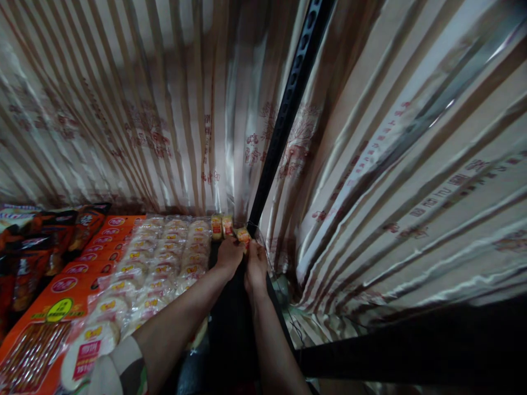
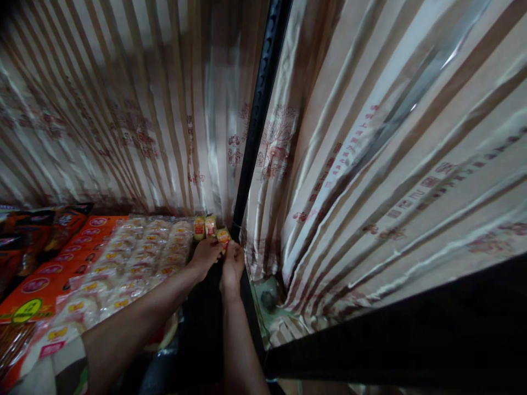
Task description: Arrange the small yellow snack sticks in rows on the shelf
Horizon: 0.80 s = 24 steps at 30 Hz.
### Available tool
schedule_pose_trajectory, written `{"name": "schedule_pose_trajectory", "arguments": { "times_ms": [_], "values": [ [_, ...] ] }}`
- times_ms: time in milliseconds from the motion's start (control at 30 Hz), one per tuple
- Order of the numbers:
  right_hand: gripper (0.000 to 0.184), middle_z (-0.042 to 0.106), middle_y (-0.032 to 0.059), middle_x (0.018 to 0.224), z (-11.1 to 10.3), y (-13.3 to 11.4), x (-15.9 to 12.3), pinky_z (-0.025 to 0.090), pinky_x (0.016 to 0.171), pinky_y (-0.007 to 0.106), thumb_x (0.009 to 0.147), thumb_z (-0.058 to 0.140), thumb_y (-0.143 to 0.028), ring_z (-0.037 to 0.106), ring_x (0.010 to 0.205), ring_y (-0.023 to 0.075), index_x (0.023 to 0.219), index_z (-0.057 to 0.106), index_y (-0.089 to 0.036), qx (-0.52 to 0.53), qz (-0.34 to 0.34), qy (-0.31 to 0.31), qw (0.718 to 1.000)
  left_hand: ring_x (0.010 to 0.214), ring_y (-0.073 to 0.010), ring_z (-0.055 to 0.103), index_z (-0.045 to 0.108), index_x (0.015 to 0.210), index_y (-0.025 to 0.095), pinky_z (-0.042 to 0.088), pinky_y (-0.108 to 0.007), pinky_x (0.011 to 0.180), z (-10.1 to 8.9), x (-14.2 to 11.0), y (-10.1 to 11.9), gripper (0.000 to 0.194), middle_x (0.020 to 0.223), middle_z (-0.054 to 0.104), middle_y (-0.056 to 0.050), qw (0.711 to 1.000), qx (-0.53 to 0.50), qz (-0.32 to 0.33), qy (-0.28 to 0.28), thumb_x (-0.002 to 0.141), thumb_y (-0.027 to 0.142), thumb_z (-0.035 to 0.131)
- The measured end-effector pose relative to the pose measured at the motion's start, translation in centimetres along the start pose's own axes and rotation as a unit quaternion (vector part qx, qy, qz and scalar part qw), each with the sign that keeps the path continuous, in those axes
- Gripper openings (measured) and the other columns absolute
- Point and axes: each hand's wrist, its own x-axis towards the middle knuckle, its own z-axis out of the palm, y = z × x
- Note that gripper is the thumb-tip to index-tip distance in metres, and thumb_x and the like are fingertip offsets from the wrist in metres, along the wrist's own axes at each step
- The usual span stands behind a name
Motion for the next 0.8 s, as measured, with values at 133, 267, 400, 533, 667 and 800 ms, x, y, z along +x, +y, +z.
{"name": "schedule_pose_trajectory", "arguments": {
  "times_ms": [133, 267, 400, 533, 667, 800],
  "values": [
    [0.041, 0.061, 0.0040, 0.079, -0.1, 0.0, -0.1, 0.047, 0.069, 0.030, 0.076, 0.046, -0.053, 0.058, 0.074, 0.0168, 0.088, 0.054, -0.015, -0.035, 0.029, 0.008, 0.999, 0.078, -0.0152, 0.064, 0.064, 0.083, 0.014, 0.047, -0.023, 0.067, 0.3, 0.4, 0.2, 0.016, 0.080, 0.069, -0.006, 1.000, 0.008, -0.015, 0.019, 0.077, 0.024, 0.053],
    [0.044, 0.060, 0.0116, 0.103, -0.3, -0.3, -0.2, 0.041, 0.087, 0.037, 0.076, 0.048, -0.046, 0.055, 0.096, 0.0224, 0.106, 0.053, -0.014, -0.183, -0.061, 0.017, 0.981, 0.085, -0.0166, 0.064, 0.063, 0.087, 0.013, 0.046, -0.023, 0.072, 0.2, 0.9, 0.6, 0.018, 0.089, 0.069, -0.009, 0.998, 0.036, -0.016, 0.057, 0.073, 0.020, 0.054],
    [0.045, 0.056, 0.0136, 0.113, -0.2, -0.5, -0.4, 0.039, 0.089, 0.038, 0.077, 0.044, -0.038, 0.051, 0.104, 0.0244, 0.115, 0.050, -0.015, -0.272, -0.120, 0.019, 0.955, 0.089, -0.0182, 0.063, 0.063, 0.091, 0.013, 0.045, -0.024, 0.075, 0.2, 1.0, 1.0, 0.022, 0.091, 0.069, -0.010, 0.995, 0.088, -0.006, 0.051, 0.075, 0.022, 0.052],
    [0.043, 0.057, 0.0113, 0.113, -0.1, -0.5, -0.6, 0.042, 0.083, 0.037, 0.077, 0.044, -0.033, 0.054, 0.099, 0.0242, 0.117, 0.047, -0.017, -0.313, -0.122, 0.018, 0.942, 0.093, -0.0186, 0.062, 0.063, 0.095, 0.014, 0.043, -0.024, 0.077, 0.5, 1.3, 1.1, 0.025, 0.095, 0.068, -0.010, 0.991, 0.122, 0.005, 0.047, 0.078, 0.027, 0.051],
    [0.034, 0.060, 0.0071, 0.103, -0.2, 0.1, -0.6, 0.044, 0.077, 0.034, 0.077, 0.043, -0.032, 0.057, 0.091, 0.0221, 0.109, 0.050, -0.021, -0.341, -0.129, 0.010, 0.931, 0.093, -0.0185, 0.061, 0.062, 0.097, 0.015, 0.043, -0.024, 0.077, 0.6, 1.7, 0.8, 0.025, 0.097, 0.067, -0.010, 0.989, 0.143, 0.009, 0.045, 0.079, 0.028, 0.050],
    [0.030, 0.060, 0.0099, 0.099, -0.3, 0.6, -0.5, 0.044, 0.080, 0.035, 0.077, 0.042, -0.028, 0.057, 0.090, 0.0217, 0.102, 0.054, -0.017, -0.347, -0.166, -0.023, 0.923, 0.091, -0.0184, 0.062, 0.061, 0.099, 0.017, 0.044, -0.025, 0.075, 0.3, 1.9, 0.4, 0.024, 0.101, 0.066, -0.010, 0.987, 0.154, 0.018, 0.048, 0.080, 0.026, 0.049]
  ]
}}
